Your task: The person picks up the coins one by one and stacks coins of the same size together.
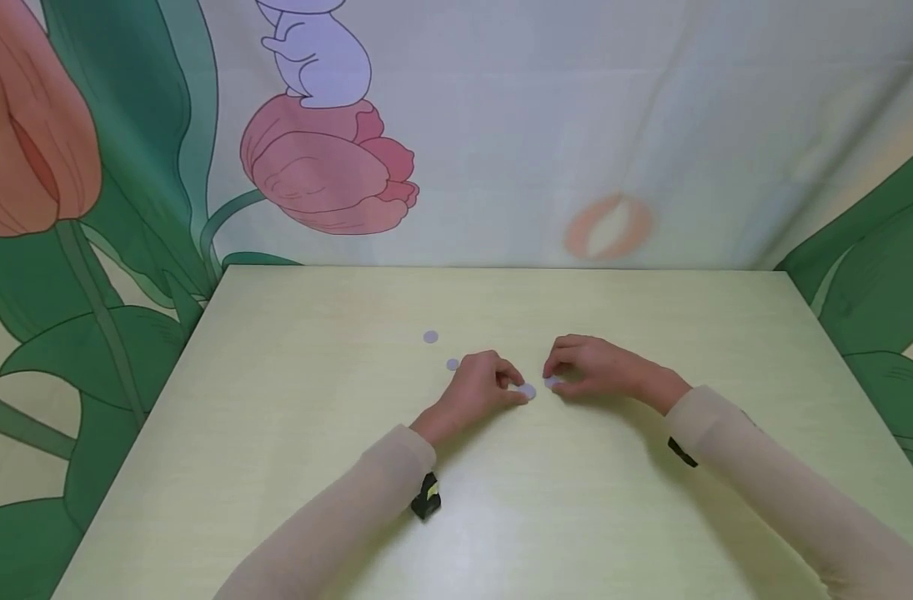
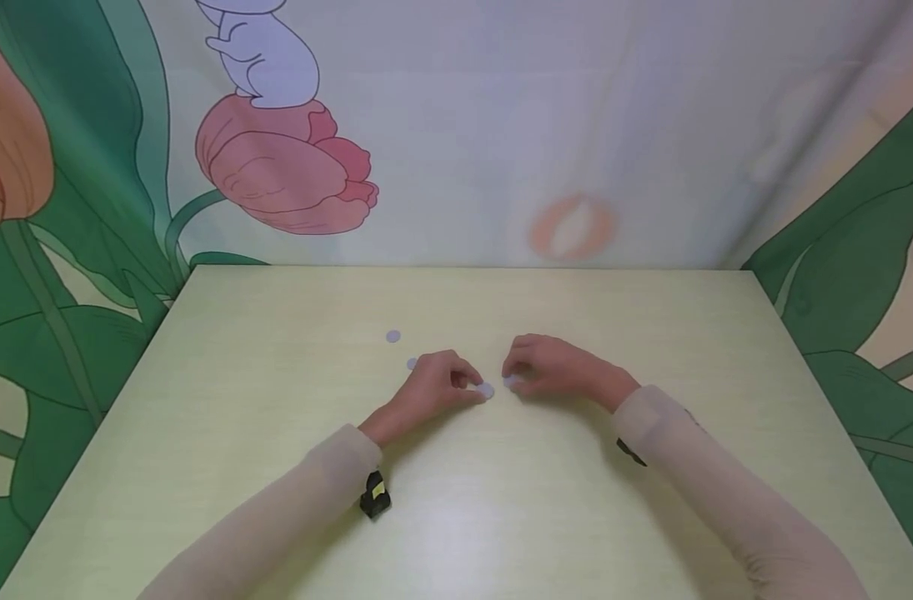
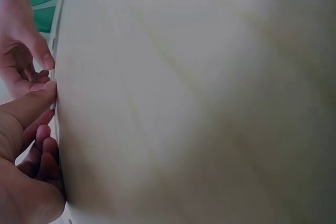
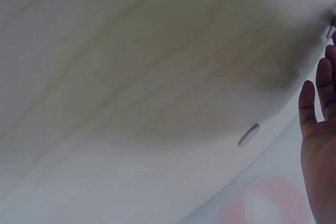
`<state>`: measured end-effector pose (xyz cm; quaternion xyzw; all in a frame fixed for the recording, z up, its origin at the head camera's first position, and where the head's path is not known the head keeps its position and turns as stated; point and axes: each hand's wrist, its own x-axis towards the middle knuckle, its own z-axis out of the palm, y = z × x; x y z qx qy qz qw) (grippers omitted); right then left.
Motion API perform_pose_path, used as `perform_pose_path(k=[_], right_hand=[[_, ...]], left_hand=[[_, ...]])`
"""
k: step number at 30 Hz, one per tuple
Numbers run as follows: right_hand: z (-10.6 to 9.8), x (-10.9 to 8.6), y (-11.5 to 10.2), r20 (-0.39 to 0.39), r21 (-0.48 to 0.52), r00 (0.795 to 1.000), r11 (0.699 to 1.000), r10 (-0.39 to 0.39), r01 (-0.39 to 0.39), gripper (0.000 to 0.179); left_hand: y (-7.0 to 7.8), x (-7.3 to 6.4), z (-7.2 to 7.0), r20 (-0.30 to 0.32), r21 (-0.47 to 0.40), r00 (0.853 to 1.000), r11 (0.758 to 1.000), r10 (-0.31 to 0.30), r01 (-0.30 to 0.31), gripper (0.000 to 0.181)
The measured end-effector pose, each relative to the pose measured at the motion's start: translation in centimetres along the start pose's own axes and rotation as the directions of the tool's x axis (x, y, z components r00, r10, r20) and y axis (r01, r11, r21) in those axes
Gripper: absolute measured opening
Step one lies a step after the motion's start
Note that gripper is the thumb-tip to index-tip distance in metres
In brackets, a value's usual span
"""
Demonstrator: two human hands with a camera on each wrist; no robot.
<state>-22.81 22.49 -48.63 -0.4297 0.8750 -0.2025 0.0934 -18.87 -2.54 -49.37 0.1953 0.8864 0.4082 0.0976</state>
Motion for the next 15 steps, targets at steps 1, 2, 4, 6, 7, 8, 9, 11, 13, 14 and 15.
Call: perform_pose_path(k=[1, 2, 4, 6, 7, 8, 9, 11, 13, 14, 15], right_hand=[[-0.02, -0.01, -0.05, -0.005, 0.003, 1.000, 1.000, -0.006, 0.006, 0.014], [-0.04, -0.03, -0.09, -0.011, 0.009, 1.000, 1.000, -0.007, 0.007, 0.014], [-0.04, -0.10, -0.14, -0.024, 0.023, 1.000, 1.000, -0.001, 0.002, 0.015], [-0.02, -0.23, -0.19, -0.037, 0.038, 0.999, 0.999, 0.015, -0.014, 0.018], [0.06, -0.33, -0.18, -0.042, 0.046, 0.999, 0.999, 0.032, -0.030, 0.018], [0.16, -0.44, -0.14, -0.045, 0.045, 0.998, 0.998, 0.048, -0.046, 0.019], [0.25, -0.55, -0.12, -0.048, 0.043, 0.997, 0.997, 0.064, -0.062, 0.020], [0.36, -0.73, -0.17, -0.057, 0.050, 0.994, 0.995, 0.089, -0.087, 0.021], [0.50, -0.82, -0.18, -0.064, 0.057, 0.992, 0.993, 0.108, -0.105, 0.021], [0.53, -0.85, -0.22, -0.067, 0.061, 0.991, 0.992, 0.113, -0.109, 0.021], [0.54, -0.86, -0.27, -0.069, 0.064, 0.991, 0.992, 0.117, -0.113, 0.021]], left_hand=[[-0.01, -0.03, 0.01, -0.002, -0.002, 1.000, 1.000, 0.000, 0.000, 0.016], [-0.05, -0.04, 0.03, -0.004, -0.002, 1.000, 1.000, 0.000, 0.000, 0.016], [-0.05, -0.07, 0.05, -0.005, 0.000, 1.000, 1.000, 0.000, 0.000, 0.016], [-0.02, -0.10, 0.05, -0.004, 0.003, 1.000, 1.000, 0.001, -0.001, 0.016], [0.00, -0.11, 0.08, -0.002, 0.006, 1.000, 1.000, 0.001, -0.001, 0.016], [0.02, -0.11, 0.10, -0.001, 0.007, 1.000, 1.000, 0.001, -0.001, 0.016], [0.05, -0.12, 0.12, 0.000, 0.008, 1.000, 1.000, 0.002, -0.002, 0.016], [0.06, -0.13, 0.12, 0.001, 0.009, 1.000, 1.000, 0.003, -0.003, 0.017], [0.02, -0.15, 0.12, 0.000, 0.009, 1.000, 1.000, 0.006, -0.006, 0.017], [0.01, -0.16, 0.13, -0.001, 0.008, 1.000, 1.000, 0.007, -0.007, 0.017], [0.00, -0.17, 0.14, -0.001, 0.008, 1.000, 1.000, 0.008, -0.008, 0.017]])
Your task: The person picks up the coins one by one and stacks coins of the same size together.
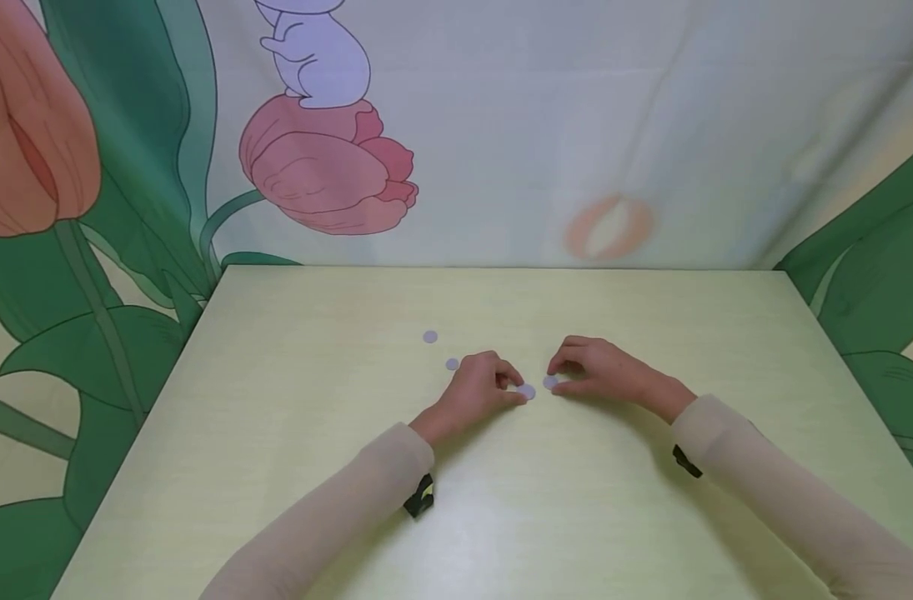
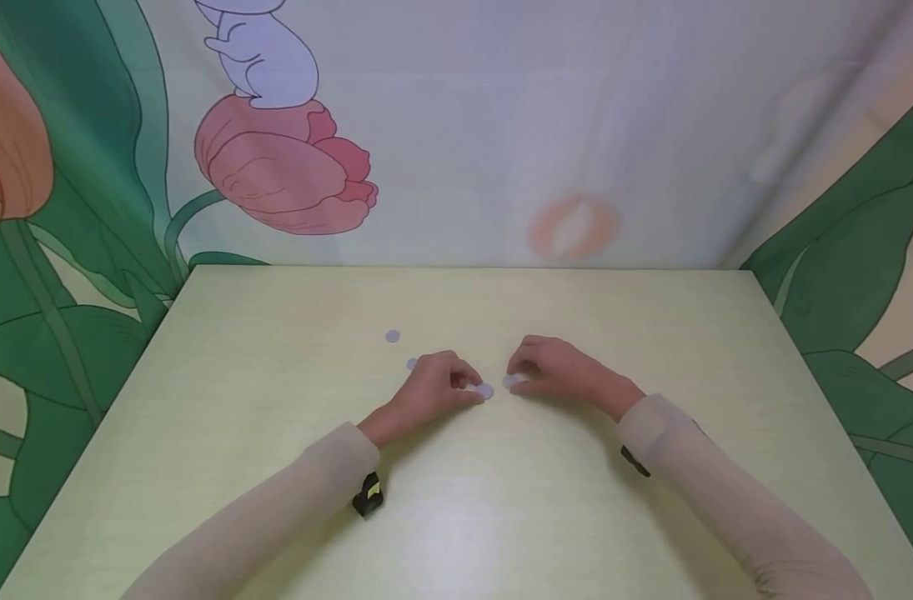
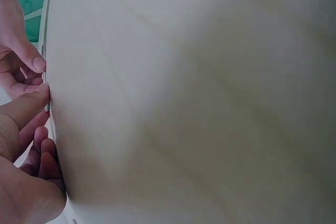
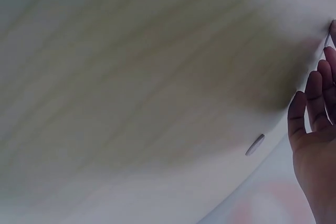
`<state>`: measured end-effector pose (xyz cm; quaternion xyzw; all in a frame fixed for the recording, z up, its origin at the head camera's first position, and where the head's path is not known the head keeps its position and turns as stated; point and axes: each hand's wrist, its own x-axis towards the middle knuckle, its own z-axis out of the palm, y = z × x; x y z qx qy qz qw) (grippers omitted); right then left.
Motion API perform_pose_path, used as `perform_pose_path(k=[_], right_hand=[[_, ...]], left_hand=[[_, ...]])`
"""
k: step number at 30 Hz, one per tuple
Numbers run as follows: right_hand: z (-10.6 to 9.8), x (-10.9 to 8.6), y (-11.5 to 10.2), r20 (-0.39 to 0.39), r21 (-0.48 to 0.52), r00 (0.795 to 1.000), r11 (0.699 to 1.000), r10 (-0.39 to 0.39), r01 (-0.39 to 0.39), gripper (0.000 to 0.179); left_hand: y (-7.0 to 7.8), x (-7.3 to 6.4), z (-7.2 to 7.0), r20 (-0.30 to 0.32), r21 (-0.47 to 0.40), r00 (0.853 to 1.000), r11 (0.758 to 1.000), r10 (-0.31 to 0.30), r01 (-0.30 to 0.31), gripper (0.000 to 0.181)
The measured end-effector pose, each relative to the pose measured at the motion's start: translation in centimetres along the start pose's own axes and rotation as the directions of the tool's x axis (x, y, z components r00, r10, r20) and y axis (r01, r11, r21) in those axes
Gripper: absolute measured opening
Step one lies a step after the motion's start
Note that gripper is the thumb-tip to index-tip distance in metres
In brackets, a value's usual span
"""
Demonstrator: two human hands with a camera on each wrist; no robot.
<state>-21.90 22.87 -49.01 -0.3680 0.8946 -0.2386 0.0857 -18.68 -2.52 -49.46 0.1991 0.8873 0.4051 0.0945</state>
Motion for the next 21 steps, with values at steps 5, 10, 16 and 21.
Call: perform_pose_path(k=[5, 10, 16, 21], right_hand=[[-0.02, 0.00, -0.08, -0.002, 0.011, 1.000, 1.000, 0.014, -0.014, 0.019], [-0.15, 0.13, 0.09, -0.005, 0.021, 1.000, 1.000, 0.024, -0.024, 0.017], [-0.27, 0.24, 0.05, -0.002, 0.063, 0.999, 0.997, 0.034, -0.034, 0.015], [-0.22, 0.25, -0.08, 0.000, 0.073, 0.999, 0.997, 0.033, -0.033, 0.015]], left_hand=[[-0.01, 0.07, 0.00, 0.001, 0.002, 1.000, 1.000, 0.007, -0.007, 0.016], [0.21, 0.31, -0.03, 0.003, -0.001, 1.000, 1.000, 0.010, -0.010, 0.015], [0.55, 0.46, -0.14, 0.028, 0.037, 1.000, 0.999, 0.013, -0.014, 0.015], [0.69, 0.49, -0.13, 0.053, 0.073, 0.999, 0.997, 0.011, -0.015, 0.015]])
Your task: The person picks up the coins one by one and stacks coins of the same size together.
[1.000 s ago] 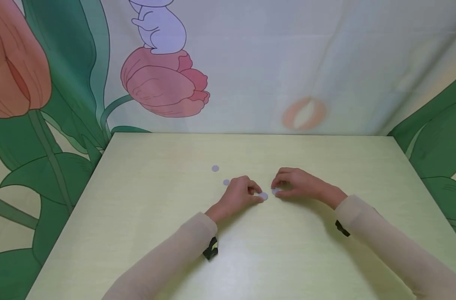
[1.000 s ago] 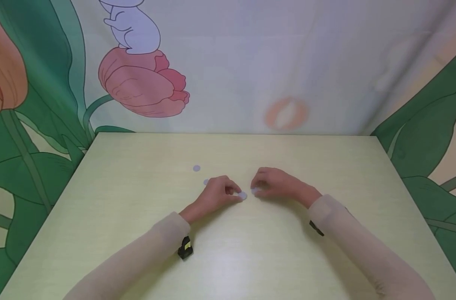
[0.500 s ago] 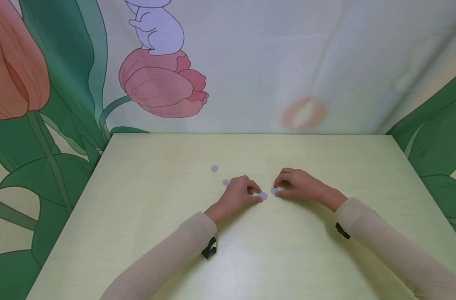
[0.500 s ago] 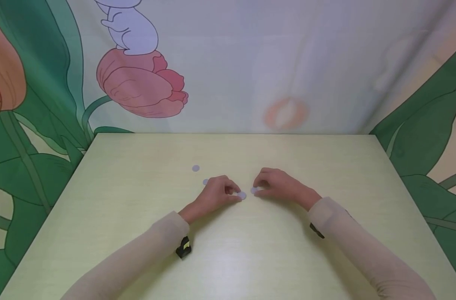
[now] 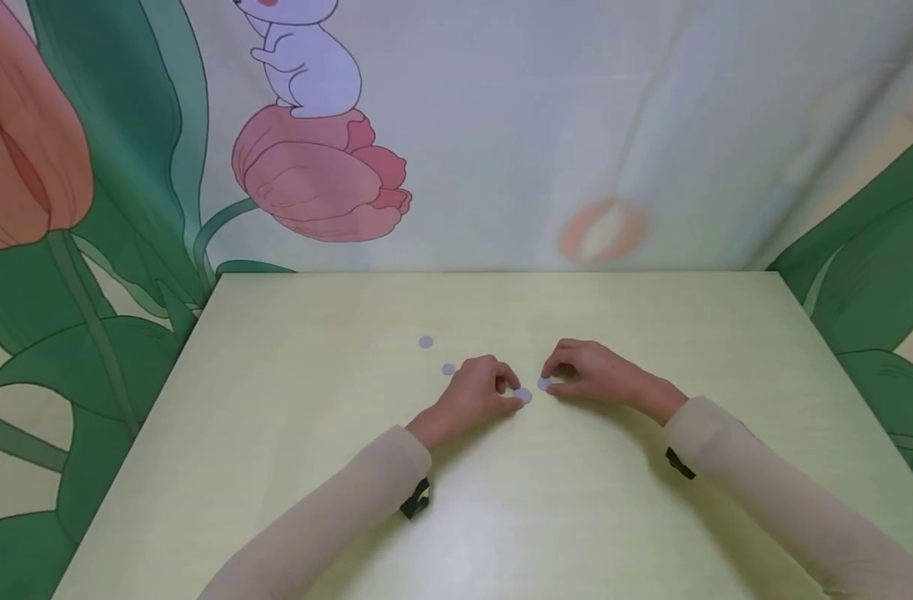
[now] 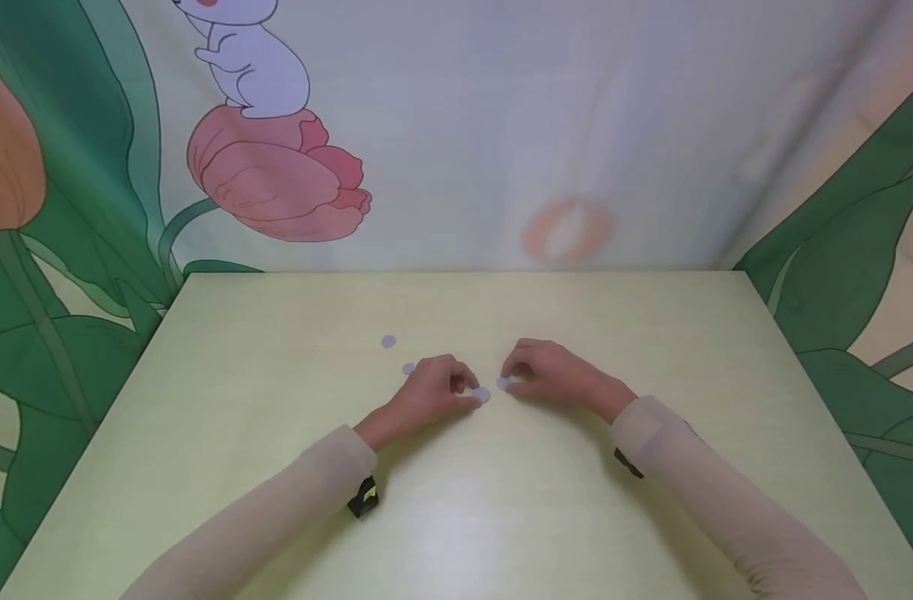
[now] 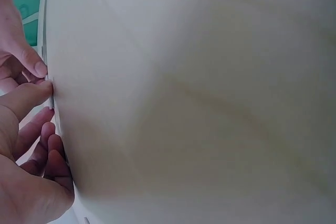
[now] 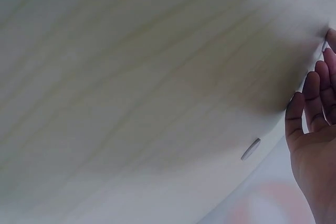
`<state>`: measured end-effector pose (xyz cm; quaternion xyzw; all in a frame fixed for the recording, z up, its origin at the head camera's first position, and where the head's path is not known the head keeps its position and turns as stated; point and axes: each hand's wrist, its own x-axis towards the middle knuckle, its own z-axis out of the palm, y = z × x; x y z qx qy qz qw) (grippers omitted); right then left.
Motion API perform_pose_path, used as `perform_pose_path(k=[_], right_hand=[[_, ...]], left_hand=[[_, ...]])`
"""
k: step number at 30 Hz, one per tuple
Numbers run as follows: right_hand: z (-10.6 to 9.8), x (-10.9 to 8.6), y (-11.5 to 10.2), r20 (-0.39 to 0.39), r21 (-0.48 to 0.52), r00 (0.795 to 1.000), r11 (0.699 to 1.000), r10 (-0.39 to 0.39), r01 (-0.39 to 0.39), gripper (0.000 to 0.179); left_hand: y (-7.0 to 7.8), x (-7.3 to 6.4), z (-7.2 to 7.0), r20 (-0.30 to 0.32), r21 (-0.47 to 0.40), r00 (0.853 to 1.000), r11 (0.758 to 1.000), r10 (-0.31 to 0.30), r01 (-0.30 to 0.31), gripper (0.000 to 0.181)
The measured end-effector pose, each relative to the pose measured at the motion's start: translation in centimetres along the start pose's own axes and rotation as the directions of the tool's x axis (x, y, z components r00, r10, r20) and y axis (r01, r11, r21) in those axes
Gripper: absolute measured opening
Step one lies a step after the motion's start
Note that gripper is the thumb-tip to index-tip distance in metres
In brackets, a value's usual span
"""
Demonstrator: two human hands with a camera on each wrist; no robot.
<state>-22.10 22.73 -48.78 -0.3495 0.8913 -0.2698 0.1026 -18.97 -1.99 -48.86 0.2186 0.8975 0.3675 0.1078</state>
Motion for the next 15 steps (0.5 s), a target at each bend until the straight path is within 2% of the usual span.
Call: perform_pose_path(k=[10, 15], right_hand=[[0.0, 0.0, 0.1, -0.006, 0.002, 1.000, 1.000, -0.006, 0.006, 0.014], [0.1, 0.1, 0.2, 0.002, -0.016, 1.000, 1.000, -0.006, 0.006, 0.014]], left_hand=[[0.1, 0.2, -0.2, 0.001, 0.019, 1.000, 1.000, 0.012, -0.012, 0.021], [-0.7, -0.3, -1.4, -0.032, -0.035, 0.999, 0.999, 0.026, -0.028, 0.022]])
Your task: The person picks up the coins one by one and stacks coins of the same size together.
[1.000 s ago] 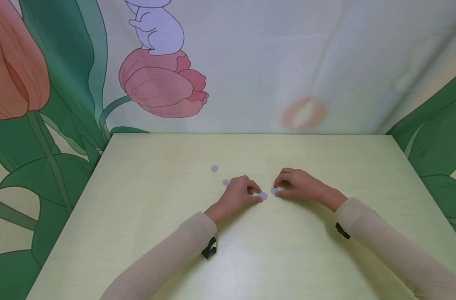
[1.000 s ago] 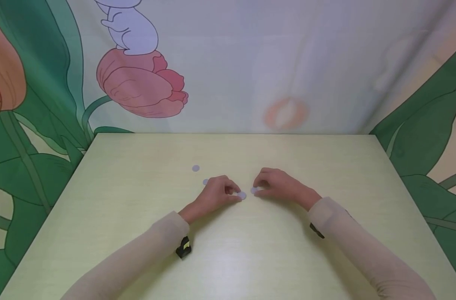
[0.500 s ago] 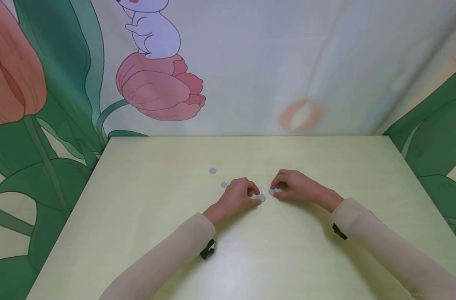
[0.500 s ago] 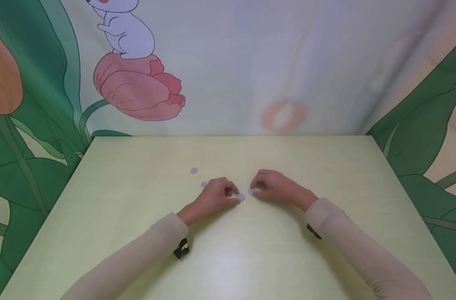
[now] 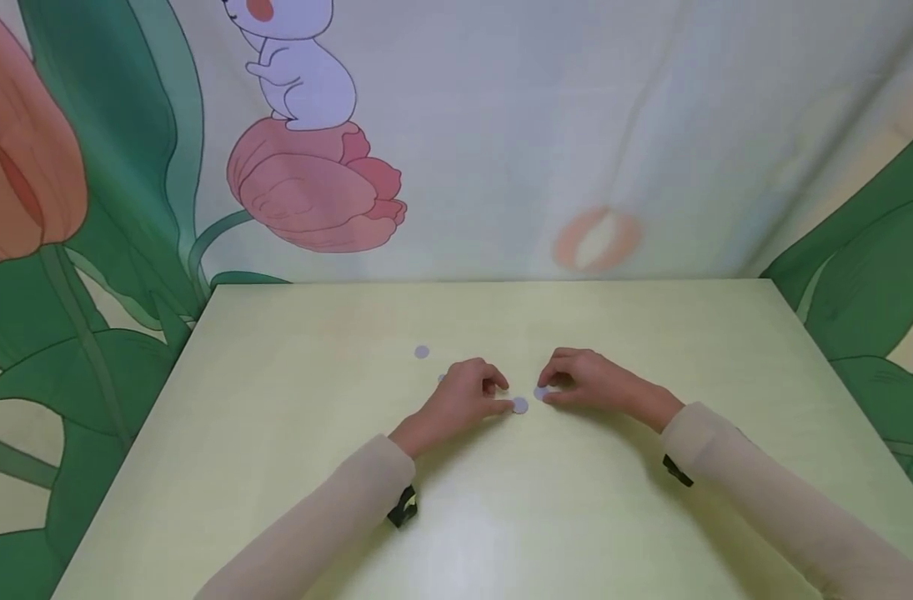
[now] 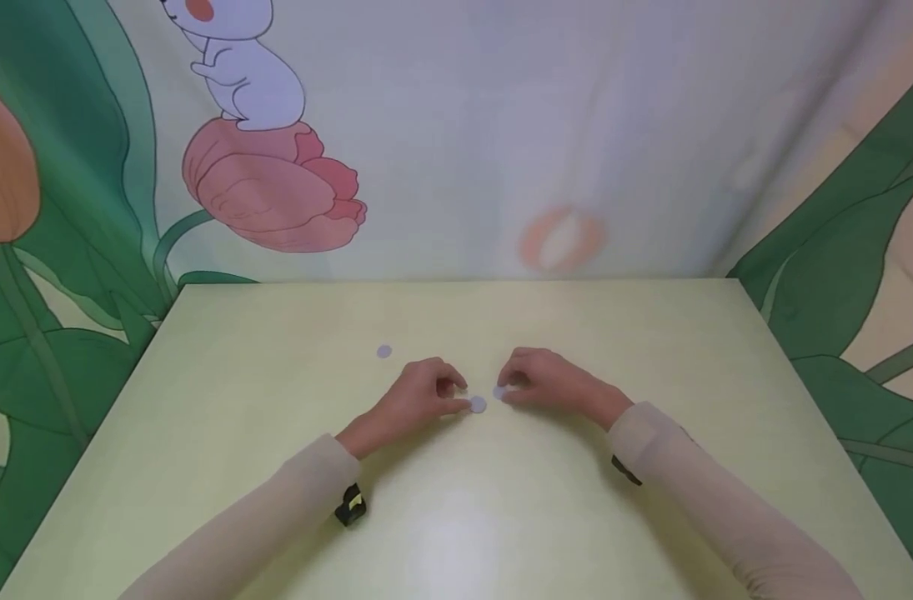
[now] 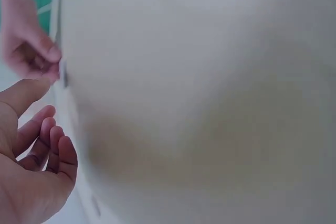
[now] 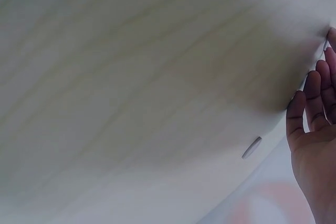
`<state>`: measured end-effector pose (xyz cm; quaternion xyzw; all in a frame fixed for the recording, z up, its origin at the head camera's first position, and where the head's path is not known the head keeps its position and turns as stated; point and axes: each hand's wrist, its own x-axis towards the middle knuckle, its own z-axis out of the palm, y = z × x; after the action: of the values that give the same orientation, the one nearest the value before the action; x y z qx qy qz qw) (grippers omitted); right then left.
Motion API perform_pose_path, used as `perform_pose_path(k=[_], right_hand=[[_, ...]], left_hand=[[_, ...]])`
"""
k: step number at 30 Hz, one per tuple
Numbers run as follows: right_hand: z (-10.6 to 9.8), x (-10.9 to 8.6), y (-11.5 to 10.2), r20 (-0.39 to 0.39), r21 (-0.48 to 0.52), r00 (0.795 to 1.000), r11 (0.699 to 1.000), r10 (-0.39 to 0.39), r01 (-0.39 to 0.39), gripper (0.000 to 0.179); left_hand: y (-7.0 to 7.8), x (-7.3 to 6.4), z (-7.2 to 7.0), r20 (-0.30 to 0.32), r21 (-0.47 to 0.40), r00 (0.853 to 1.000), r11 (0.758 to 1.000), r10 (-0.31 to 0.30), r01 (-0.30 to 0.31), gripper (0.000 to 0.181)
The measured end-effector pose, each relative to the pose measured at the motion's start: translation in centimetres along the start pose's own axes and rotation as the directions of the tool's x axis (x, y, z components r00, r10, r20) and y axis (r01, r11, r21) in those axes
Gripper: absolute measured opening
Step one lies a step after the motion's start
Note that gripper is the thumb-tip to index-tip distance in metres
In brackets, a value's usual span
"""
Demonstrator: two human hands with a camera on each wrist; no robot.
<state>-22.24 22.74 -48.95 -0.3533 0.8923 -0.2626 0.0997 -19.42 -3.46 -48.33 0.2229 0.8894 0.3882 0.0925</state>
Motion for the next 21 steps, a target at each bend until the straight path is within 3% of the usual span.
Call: perform_pose_path(k=[6, 13, 17, 21], right_hand=[[-0.2, -0.1, -0.1, 0.004, -0.006, 1.000, 1.000, -0.006, 0.006, 0.014], [0.0, -0.1, 0.0, 0.012, -0.031, 1.000, 1.000, -0.003, 0.003, 0.014], [-0.1, -0.1, -0.1, 0.003, -0.042, 1.000, 0.999, 0.004, -0.004, 0.015], [-0.1, 0.0, -0.1, -0.003, -0.059, 1.000, 0.998, 0.006, -0.006, 0.016]], left_hand=[[-1.6, -0.9, -3.6, -0.098, -0.022, 0.995, 0.999, -0.031, 0.029, 0.022], [-5.2, -1.8, -8.3, -0.183, 0.011, 0.972, 0.988, -0.149, 0.153, 0.028], [-7.1, -1.7, -9.8, -0.179, 0.040, 0.965, 0.979, -0.191, 0.201, 0.031], [-8.2, -1.2, -10.2, -0.137, 0.079, 0.971, 0.975, -0.195, 0.207, 0.034]])
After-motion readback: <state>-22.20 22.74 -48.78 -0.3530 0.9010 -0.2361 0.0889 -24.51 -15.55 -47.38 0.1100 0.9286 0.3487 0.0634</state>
